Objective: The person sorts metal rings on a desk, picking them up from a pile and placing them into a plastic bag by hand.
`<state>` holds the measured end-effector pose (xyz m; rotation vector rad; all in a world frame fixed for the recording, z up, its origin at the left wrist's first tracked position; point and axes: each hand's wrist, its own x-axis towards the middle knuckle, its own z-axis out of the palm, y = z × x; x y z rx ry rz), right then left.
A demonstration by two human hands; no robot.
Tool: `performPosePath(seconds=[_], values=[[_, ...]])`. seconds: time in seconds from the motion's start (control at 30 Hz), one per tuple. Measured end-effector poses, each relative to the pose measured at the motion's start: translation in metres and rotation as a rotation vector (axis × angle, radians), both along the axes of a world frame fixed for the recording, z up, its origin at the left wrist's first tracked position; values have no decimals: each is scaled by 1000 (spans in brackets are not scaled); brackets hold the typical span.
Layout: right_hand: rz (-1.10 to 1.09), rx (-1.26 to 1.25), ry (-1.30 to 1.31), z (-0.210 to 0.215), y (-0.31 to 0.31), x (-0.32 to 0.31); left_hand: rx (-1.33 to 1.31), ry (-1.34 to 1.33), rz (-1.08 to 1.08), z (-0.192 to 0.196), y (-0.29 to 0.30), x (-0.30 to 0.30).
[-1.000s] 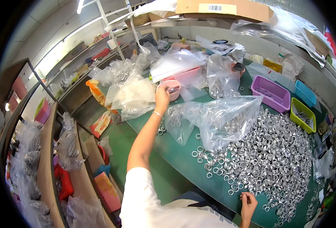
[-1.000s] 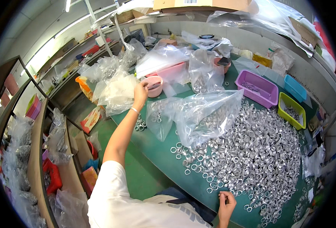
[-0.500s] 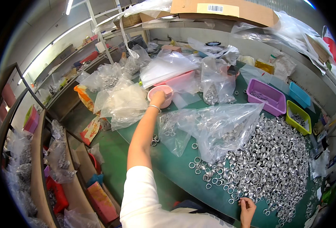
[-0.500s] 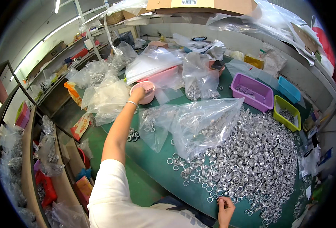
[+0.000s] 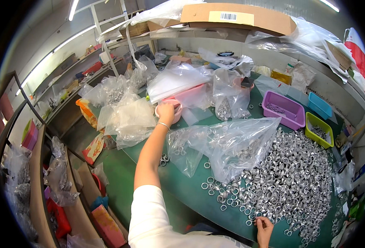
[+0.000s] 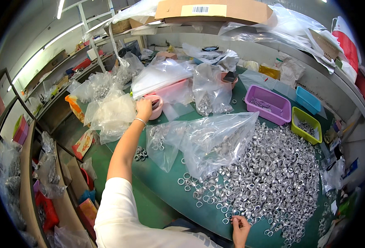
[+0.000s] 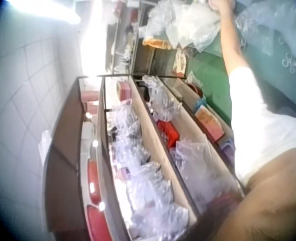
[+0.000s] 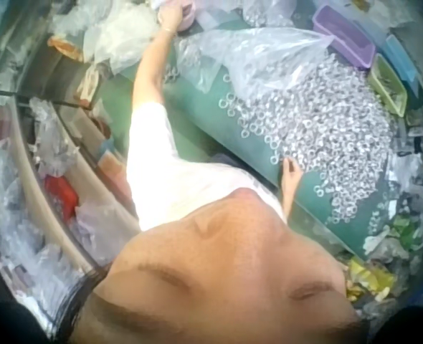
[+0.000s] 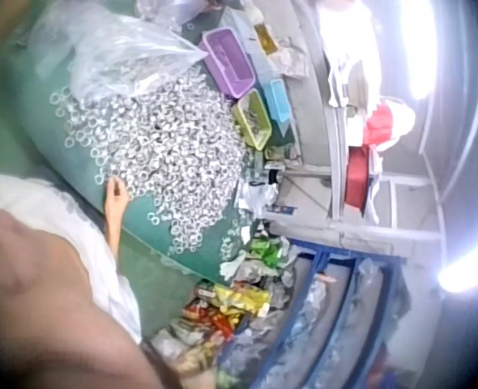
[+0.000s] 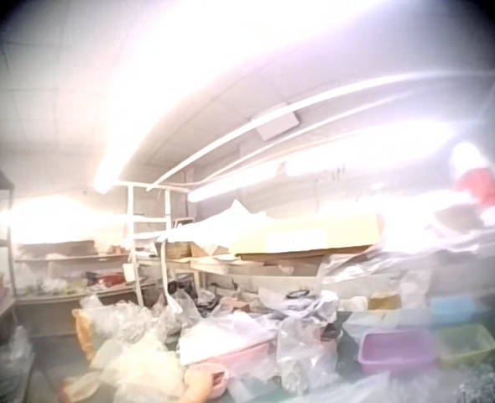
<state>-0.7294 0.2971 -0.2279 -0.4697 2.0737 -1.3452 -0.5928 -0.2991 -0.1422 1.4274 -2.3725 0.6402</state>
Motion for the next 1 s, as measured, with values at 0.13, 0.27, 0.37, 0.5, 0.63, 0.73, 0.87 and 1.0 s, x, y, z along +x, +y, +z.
performPosePath(seconds=[0.13, 0.27, 0.37, 0.5, 0.63, 0.73, 0.87, 1.0], values=[[1, -94, 116, -17, 1, 2, -178, 85, 6, 4, -19, 11], [-7, -295, 18, -22, -10, 3, -123, 456, -39, 37, -12, 5], [18, -286, 19, -15, -13, 8, -205, 693, -91, 53, -14, 14], [18, -409, -2, -5, -11, 13, -367, 775, -359, 100, 34, 9], [111, -513, -168, 29, -21, 20, -392, 816, -780, 136, 143, -2], [273, -787, -113, 41, -41, 22, -244, 820, -1002, 133, 253, -10], [138, -1130, -585, 92, -61, 40, 102, 784, -1301, 98, 357, -19], [-184, -1255, -913, 97, -33, 36, 416, 674, -1728, 52, 419, -39]])
